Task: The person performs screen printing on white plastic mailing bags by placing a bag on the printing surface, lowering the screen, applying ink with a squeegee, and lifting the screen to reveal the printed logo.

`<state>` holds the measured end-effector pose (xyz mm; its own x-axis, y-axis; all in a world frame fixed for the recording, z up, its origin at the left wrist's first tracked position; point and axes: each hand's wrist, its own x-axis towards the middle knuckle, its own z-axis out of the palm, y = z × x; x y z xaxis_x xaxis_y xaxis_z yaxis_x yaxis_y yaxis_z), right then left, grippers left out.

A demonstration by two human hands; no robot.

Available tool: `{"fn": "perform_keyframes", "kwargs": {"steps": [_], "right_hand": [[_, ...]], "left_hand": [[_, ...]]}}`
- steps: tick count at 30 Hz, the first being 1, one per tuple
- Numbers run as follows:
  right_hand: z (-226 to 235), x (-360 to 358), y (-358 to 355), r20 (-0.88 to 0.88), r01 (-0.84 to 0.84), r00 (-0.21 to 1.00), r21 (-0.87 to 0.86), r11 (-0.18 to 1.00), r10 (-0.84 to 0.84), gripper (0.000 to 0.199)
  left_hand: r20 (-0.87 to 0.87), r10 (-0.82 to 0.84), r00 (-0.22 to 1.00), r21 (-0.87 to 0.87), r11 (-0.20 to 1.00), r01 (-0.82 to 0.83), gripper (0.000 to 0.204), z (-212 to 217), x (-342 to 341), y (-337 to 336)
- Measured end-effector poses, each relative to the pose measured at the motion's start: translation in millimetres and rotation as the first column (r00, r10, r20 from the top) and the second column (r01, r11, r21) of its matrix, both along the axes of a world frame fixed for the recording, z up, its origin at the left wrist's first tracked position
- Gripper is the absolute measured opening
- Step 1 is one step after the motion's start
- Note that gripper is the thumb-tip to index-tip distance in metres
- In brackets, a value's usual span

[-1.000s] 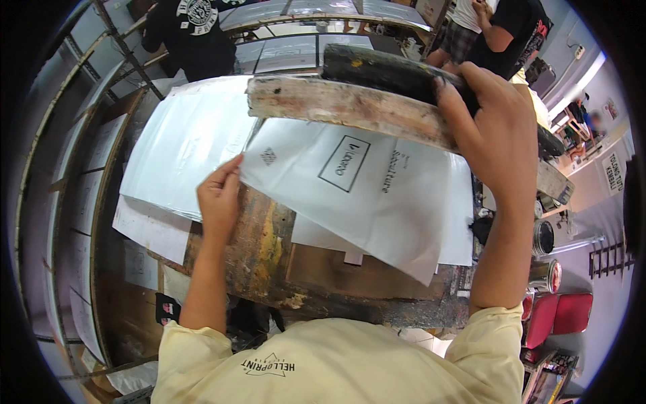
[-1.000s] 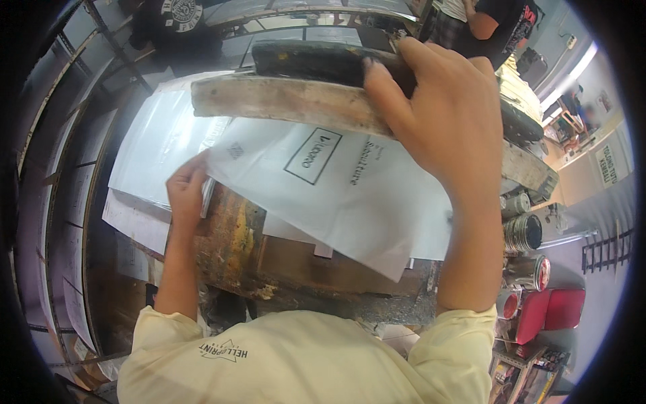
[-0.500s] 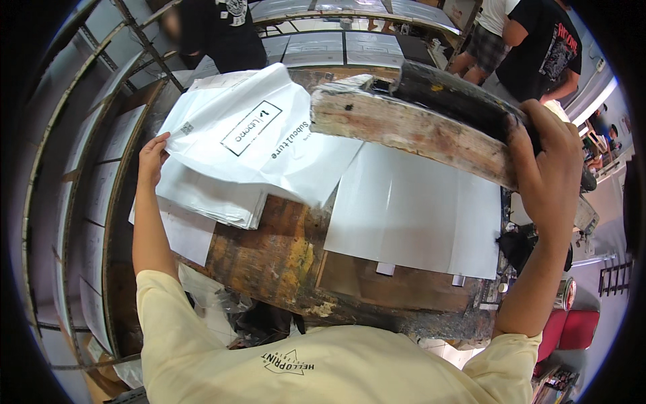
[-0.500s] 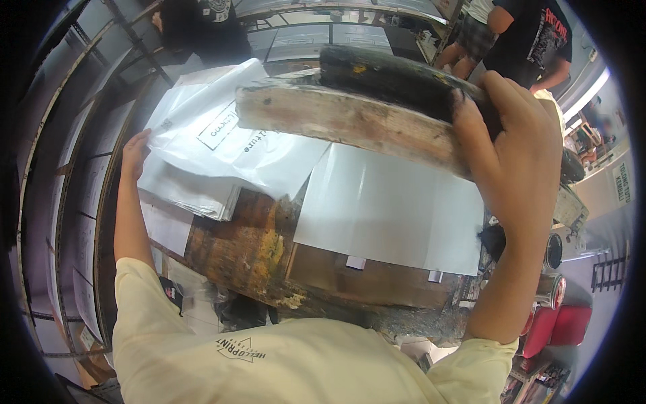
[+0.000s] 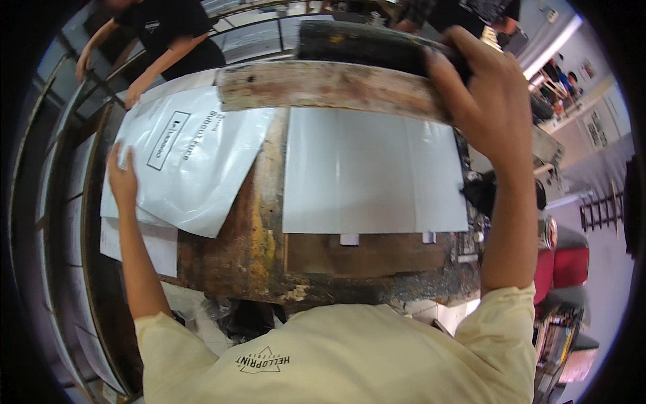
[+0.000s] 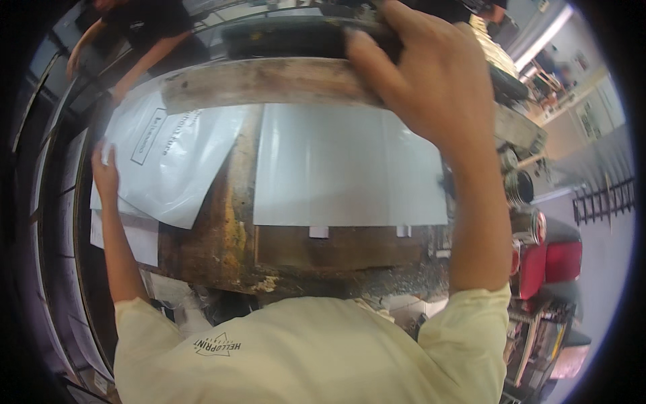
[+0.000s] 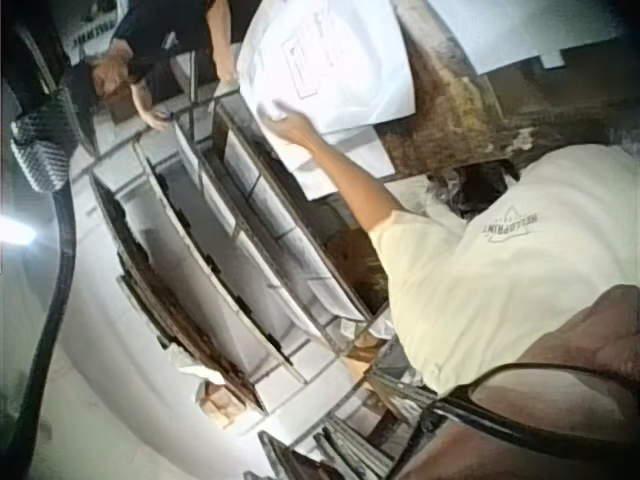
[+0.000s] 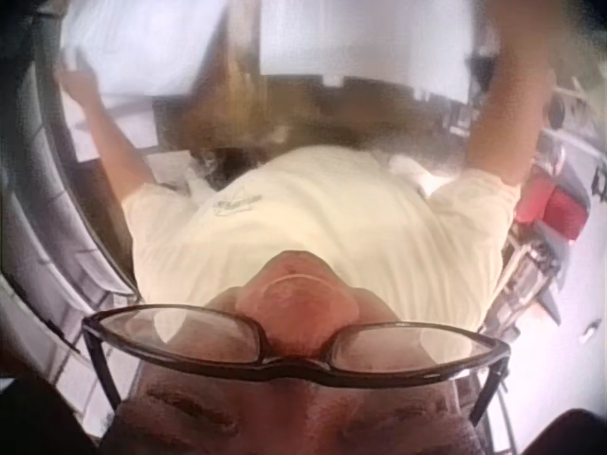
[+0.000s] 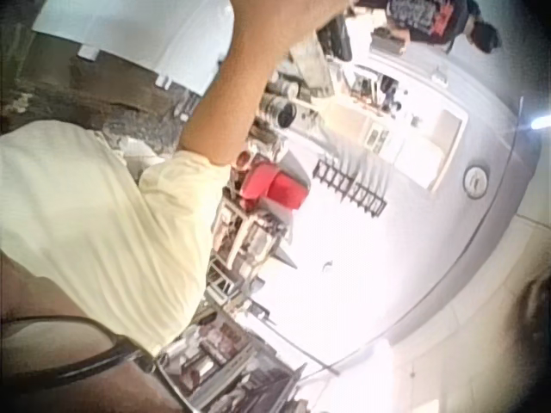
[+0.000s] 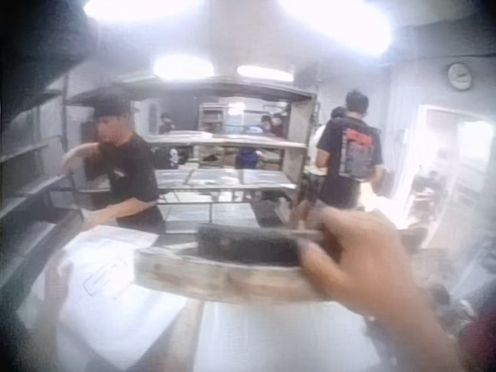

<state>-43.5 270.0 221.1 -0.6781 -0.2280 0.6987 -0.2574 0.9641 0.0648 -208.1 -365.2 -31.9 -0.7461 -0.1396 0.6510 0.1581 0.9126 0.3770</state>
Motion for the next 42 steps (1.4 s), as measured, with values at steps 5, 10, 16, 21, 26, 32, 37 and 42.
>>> {"fn": "perform_keyframes", "kwargs": {"steps": [5,10,16,21,26,32,37,42], "right_hand": [[-22,10,5,0.012,-0.021,1.000,-0.160,0.987,0.023,0.035],[-79,62,4,0.175,-0.013,0.985,0.090,0.996,-0.003,0.082],[-188,113,5,0.532,-0.074,0.842,-0.054,0.996,0.091,0.036],[-251,133,-4,0.632,-0.002,0.768,-0.158,0.987,0.102,0.037],[-270,115,-2,0.550,-0.096,0.820,-0.133,0.986,0.154,0.050],[-281,2,28,0.504,-0.081,0.856,-0.084,0.993,0.113,0.048],[-296,-107,61,0.402,-0.076,0.912,-0.026,0.997,0.080,0.036],[-277,-186,88,0.447,-0.088,0.891,0.005,0.996,0.077,0.036]], "left_hand": [[0.178,-0.759,0.626,0.820,0.467,0.333,0.102,87,161,288],[-0.166,-0.770,0.616,0.941,0.064,0.333,0.099,90,183,328],[0.419,-0.571,0.706,0.572,0.770,0.283,0.085,-28,232,310],[0.464,-0.400,0.790,0.238,0.916,0.324,0.105,-72,237,313],[0.539,-0.365,0.759,0.197,0.931,0.308,0.109,-75,240,310],[0.541,-0.369,0.756,0.190,0.929,0.318,0.115,-76,242,306],[0.543,-0.377,0.750,0.199,0.926,0.322,0.118,-70,240,308],[0.527,-0.399,0.750,0.234,0.917,0.324,0.119,-67,236,309]]}}
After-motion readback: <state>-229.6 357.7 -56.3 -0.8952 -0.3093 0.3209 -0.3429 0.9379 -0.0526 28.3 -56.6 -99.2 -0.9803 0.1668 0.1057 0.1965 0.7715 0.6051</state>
